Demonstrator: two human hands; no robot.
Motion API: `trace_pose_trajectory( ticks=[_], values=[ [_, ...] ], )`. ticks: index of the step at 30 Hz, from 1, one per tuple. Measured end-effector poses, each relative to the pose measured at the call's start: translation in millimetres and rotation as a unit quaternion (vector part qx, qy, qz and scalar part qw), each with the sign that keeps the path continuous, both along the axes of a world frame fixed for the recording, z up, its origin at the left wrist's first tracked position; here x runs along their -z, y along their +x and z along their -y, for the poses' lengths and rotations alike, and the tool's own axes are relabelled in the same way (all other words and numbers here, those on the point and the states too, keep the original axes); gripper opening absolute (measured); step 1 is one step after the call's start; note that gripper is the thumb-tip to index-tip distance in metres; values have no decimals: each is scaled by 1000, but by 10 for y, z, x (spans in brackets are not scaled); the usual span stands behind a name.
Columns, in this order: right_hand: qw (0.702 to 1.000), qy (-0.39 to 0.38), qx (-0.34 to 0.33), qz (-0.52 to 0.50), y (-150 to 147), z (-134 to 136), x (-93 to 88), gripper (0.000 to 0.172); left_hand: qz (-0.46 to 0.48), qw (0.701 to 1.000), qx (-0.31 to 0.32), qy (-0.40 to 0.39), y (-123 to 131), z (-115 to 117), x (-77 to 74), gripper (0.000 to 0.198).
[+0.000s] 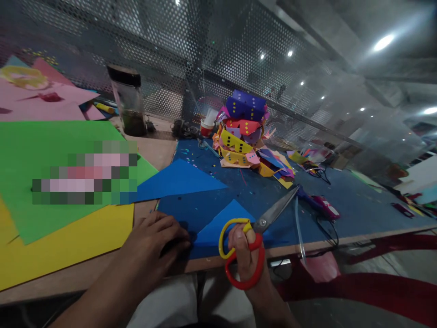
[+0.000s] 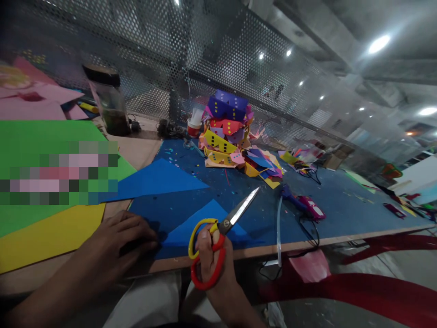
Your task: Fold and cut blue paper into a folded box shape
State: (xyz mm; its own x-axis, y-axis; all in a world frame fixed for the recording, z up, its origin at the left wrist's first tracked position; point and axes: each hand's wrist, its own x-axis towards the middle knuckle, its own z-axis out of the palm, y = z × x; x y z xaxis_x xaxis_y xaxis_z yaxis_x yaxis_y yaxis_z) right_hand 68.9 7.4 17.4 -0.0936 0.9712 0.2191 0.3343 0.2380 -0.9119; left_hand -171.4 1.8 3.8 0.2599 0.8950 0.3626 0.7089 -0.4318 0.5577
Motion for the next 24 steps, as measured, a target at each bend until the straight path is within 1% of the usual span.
trace_pose_trajectory(
  ticks=[2,4,7,9,11,13,16,18,21,24],
  values=[
    [1000,-11,-10,20,14,7,-69,31,0,1000,-8,3,-27,-9,14,16],
    [999,-6,-23,30,-26,-2,-91,35,3,1000,-12,9,-28,-20,30,18],
    [1000,7,-23,15,-146,-33,-28,43,4,1000,-16,7,-9,-31,28,20],
    [1000,-3,-20,-6,-208,-48,28,47,-4,1000,-16,-1,-2,-31,4,20],
    [999,-28,-26,-10,-221,-47,47,50,-14,1000,-18,-10,-5,-26,-21,18],
    [998,-48,-28,-2,-200,-33,18,51,-19,999,-17,-20,-17,-25,-34,15],
    [999,-44,-6,-2,-204,2,-71,54,-18,999,-6,-27,-34,-30,-26,14],
    [999,-43,2,-12,-261,28,-118,53,-17,999,-6,-28,-35,-33,-17,15],
    [998,-59,-30,-18,-350,52,-146,46,-14,1000,-6,-24,-30,-29,-7,16],
    [997,-68,-39,-11,-335,35,-150,44,-9,1000,-4,-23,-45,-23,7,14]
  ],
)
